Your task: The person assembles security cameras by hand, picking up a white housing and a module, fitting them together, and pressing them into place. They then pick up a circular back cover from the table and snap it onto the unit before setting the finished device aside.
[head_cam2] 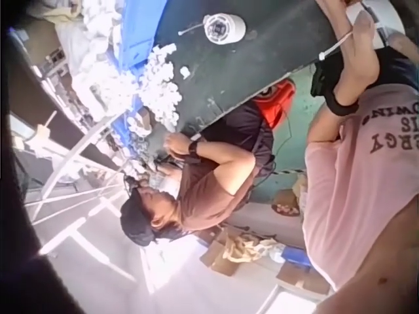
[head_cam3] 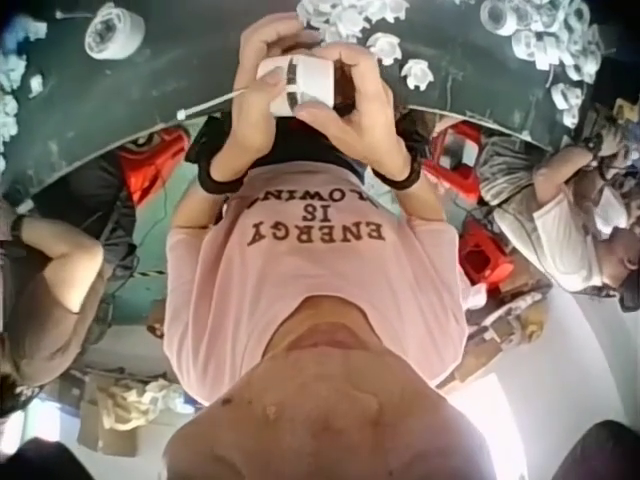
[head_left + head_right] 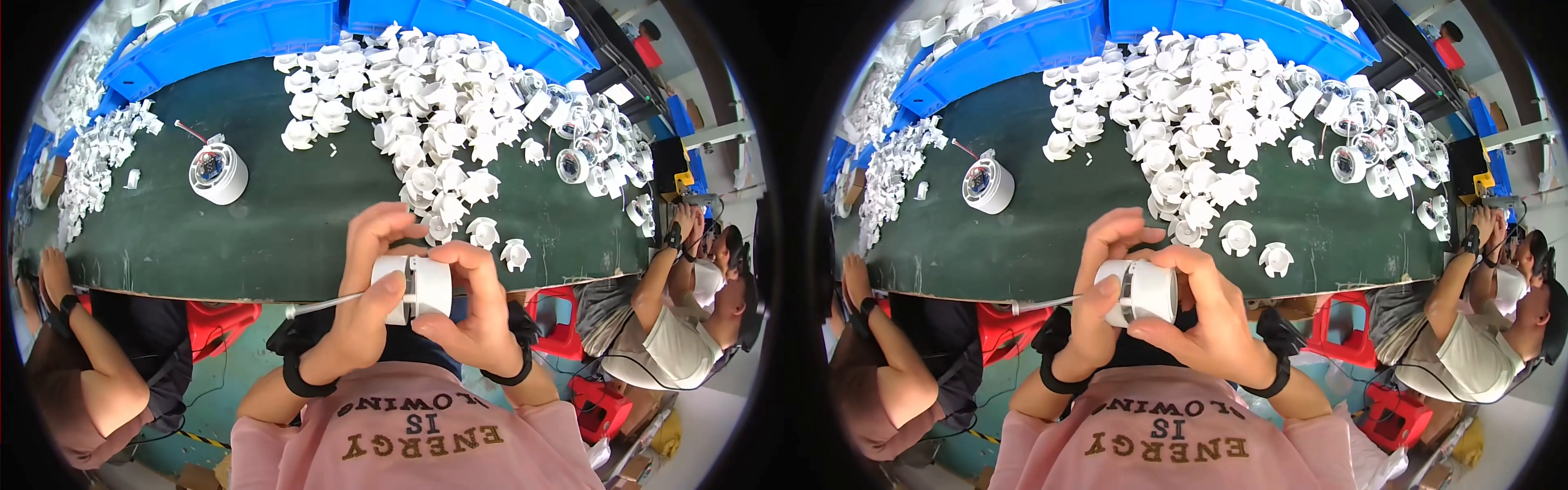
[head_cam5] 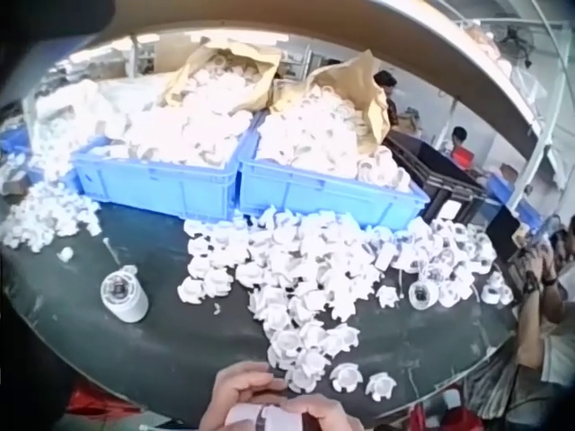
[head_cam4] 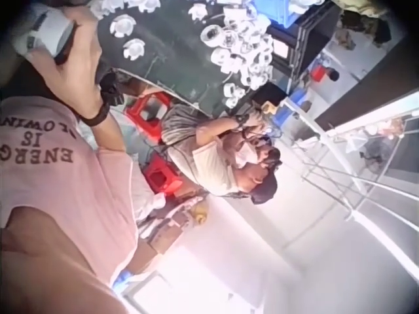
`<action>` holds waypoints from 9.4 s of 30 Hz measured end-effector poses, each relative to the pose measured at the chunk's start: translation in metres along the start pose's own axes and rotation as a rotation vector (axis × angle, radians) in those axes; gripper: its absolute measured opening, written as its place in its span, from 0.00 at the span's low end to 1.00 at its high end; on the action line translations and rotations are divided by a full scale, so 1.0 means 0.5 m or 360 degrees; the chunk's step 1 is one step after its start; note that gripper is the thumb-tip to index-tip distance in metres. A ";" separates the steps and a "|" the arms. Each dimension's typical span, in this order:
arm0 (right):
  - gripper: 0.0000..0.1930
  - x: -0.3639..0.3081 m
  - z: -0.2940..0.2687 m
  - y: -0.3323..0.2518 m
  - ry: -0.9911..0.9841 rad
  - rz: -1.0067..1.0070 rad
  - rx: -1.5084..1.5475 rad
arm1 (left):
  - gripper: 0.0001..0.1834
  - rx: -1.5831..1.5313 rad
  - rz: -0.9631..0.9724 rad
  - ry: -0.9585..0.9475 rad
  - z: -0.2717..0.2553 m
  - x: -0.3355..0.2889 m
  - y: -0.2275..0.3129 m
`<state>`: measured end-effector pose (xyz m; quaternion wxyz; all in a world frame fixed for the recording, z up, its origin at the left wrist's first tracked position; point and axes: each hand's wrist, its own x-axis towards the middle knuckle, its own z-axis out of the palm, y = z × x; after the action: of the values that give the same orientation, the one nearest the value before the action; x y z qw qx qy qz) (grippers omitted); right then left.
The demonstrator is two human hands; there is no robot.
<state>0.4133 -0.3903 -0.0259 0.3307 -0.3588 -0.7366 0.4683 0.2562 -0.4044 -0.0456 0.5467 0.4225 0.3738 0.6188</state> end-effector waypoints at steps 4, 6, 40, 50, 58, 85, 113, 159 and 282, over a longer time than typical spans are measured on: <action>0.31 0.000 0.014 0.005 0.0092 -0.0019 0.0083 | 0.30 0.0398 0.0045 0.0087 -0.002 -0.009 -0.011; 0.32 -0.003 0.014 0.004 0.0177 -0.0058 -0.0105 | 0.25 0.0432 -0.0109 0.0001 -0.005 -0.010 0.014; 0.38 -0.013 0.028 0.040 0.0057 -0.0657 0.0153 | 0.22 0.0694 0.0237 -0.0218 0.022 -0.030 0.006; 0.39 -0.033 -0.030 -0.030 0.0238 -0.0329 -0.0428 | 0.35 0.0455 -0.0412 -0.0323 0.031 0.003 0.103; 0.32 -0.050 -0.034 0.035 0.0406 -0.0216 0.0304 | 0.33 0.1560 0.0122 -0.0891 -0.020 0.196 0.243; 0.37 0.002 -0.075 0.095 0.0542 -0.0292 -0.0328 | 0.44 0.3230 -0.0289 0.0151 -0.437 0.817 0.228; 0.33 -0.012 -0.135 0.018 -0.0152 -0.0173 0.0099 | 0.38 0.0269 -0.1605 -0.1055 -0.004 0.129 0.130; 0.26 -0.007 -0.317 0.108 0.0644 0.0328 -0.0038 | 0.16 0.1165 -0.0335 0.0498 -0.289 0.065 0.111; 0.35 -0.011 0.025 0.048 0.0011 -0.0619 0.0452 | 0.19 0.0856 0.0347 -0.0143 0.044 0.000 0.026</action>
<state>0.4112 -0.3934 -0.0535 0.4642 -0.1616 -0.7175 0.4935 0.2720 -0.4059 -0.0254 0.3613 0.6171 0.4522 0.5332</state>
